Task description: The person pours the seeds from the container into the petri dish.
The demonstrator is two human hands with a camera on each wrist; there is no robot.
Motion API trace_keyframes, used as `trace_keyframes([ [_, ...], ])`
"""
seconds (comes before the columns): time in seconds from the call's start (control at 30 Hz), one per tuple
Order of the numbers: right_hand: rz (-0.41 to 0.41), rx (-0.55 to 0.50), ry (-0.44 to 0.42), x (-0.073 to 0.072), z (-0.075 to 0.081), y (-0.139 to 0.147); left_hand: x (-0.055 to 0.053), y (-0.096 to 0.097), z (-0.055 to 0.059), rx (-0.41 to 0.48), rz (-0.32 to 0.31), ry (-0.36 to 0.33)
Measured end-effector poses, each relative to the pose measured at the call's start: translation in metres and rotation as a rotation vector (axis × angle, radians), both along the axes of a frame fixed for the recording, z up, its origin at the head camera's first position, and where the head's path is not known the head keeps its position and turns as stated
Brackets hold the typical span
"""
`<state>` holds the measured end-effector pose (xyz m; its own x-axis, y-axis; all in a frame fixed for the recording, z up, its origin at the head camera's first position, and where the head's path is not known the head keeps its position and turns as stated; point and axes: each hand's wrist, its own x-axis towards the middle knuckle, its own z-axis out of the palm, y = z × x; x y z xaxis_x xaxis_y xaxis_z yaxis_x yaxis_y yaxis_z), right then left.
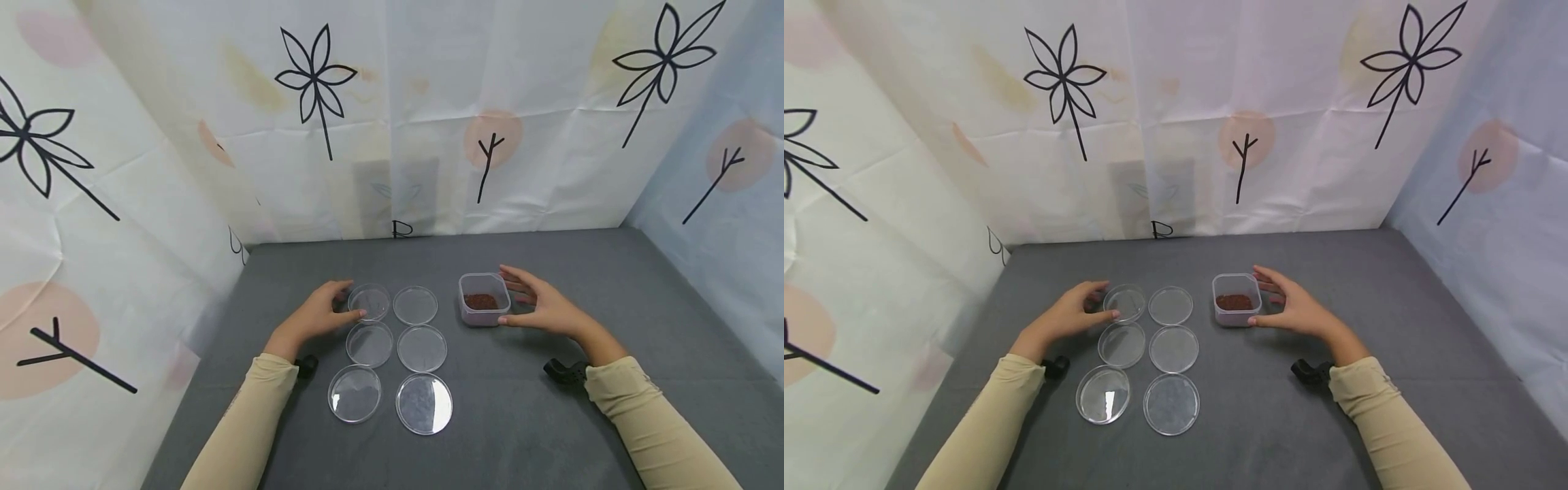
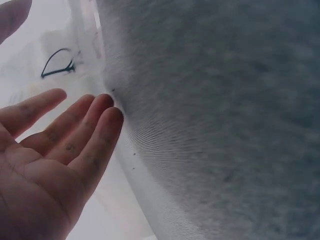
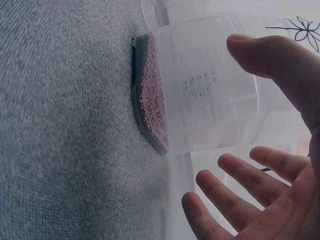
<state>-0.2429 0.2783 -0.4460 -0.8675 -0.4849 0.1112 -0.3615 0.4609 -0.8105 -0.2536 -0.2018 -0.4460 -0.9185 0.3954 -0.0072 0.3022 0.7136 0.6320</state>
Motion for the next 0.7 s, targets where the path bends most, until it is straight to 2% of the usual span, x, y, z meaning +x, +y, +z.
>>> trace_keyframes([
  [0.17, 0.001, 0.000, -0.010, -0.001, -0.001, -0.003, -0.003, -0.003, 0.000, 0.018, 0.002, -0.044],
  [0.4, -0.005, 0.005, 0.002, -0.001, -0.006, -0.006, -0.007, -0.001, -0.002, 0.017, 0.005, -0.062],
  [0.6, -0.003, 0.005, -0.014, -0.003, -0.007, -0.010, -0.010, 0.001, -0.006, -0.015, -0.041, -0.050],
  [0.7, -0.010, 0.010, -0.014, -0.003, -0.007, -0.011, -0.010, 0.001, -0.008, -0.051, -0.045, -0.049],
])
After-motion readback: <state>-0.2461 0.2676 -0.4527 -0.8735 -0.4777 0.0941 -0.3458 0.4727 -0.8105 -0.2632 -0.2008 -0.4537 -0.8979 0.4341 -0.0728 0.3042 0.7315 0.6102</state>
